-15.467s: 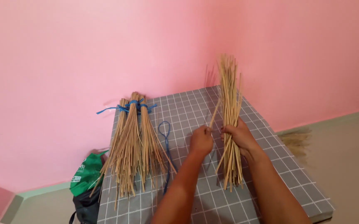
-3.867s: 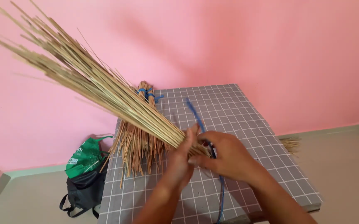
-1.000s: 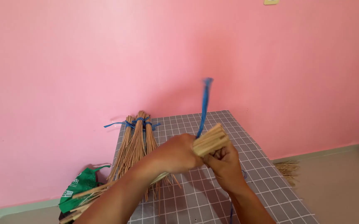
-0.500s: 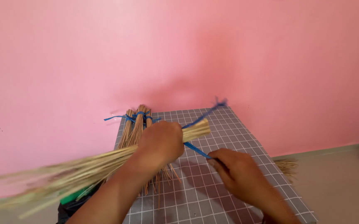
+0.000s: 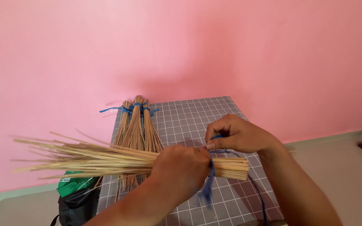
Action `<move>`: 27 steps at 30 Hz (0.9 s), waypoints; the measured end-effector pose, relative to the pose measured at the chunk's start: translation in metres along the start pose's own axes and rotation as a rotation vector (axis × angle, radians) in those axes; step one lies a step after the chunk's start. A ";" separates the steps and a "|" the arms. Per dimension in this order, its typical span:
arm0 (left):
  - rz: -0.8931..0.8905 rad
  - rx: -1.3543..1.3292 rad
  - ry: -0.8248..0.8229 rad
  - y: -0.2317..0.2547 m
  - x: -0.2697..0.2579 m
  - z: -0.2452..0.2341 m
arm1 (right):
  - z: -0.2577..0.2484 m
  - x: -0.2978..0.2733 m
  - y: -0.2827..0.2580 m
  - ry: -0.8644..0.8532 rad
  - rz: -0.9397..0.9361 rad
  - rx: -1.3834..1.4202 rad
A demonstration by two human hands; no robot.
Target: Bundling and tying wooden sticks with plastic strips to create brooms
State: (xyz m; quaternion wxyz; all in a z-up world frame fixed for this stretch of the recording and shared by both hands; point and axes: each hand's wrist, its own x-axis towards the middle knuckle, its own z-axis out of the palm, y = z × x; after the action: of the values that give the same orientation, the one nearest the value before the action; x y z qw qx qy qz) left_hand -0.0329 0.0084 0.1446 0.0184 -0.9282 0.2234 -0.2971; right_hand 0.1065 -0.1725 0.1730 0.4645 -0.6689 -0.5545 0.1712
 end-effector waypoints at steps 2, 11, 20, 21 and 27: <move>-0.047 -0.044 -0.056 0.004 -0.002 -0.008 | 0.005 -0.003 0.013 -0.011 -0.012 0.059; -0.218 -0.163 0.088 -0.008 0.001 -0.011 | 0.042 -0.009 0.041 0.004 -0.096 0.402; -0.442 -0.031 -0.193 -0.047 0.029 0.020 | 0.077 -0.023 -0.006 0.271 0.211 -0.445; -0.442 0.021 -0.232 -0.048 0.031 0.018 | 0.079 -0.024 -0.009 0.297 0.302 -0.629; -0.400 0.255 -0.479 -0.042 0.035 0.062 | 0.070 -0.049 -0.031 0.172 0.177 -1.243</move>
State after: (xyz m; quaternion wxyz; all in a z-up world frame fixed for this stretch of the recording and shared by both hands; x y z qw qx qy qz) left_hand 0.0442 0.0252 0.1193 0.1276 -0.9873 -0.0126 -0.0939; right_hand 0.0202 -0.1874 0.1488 0.0163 -0.8684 -0.4537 -0.1995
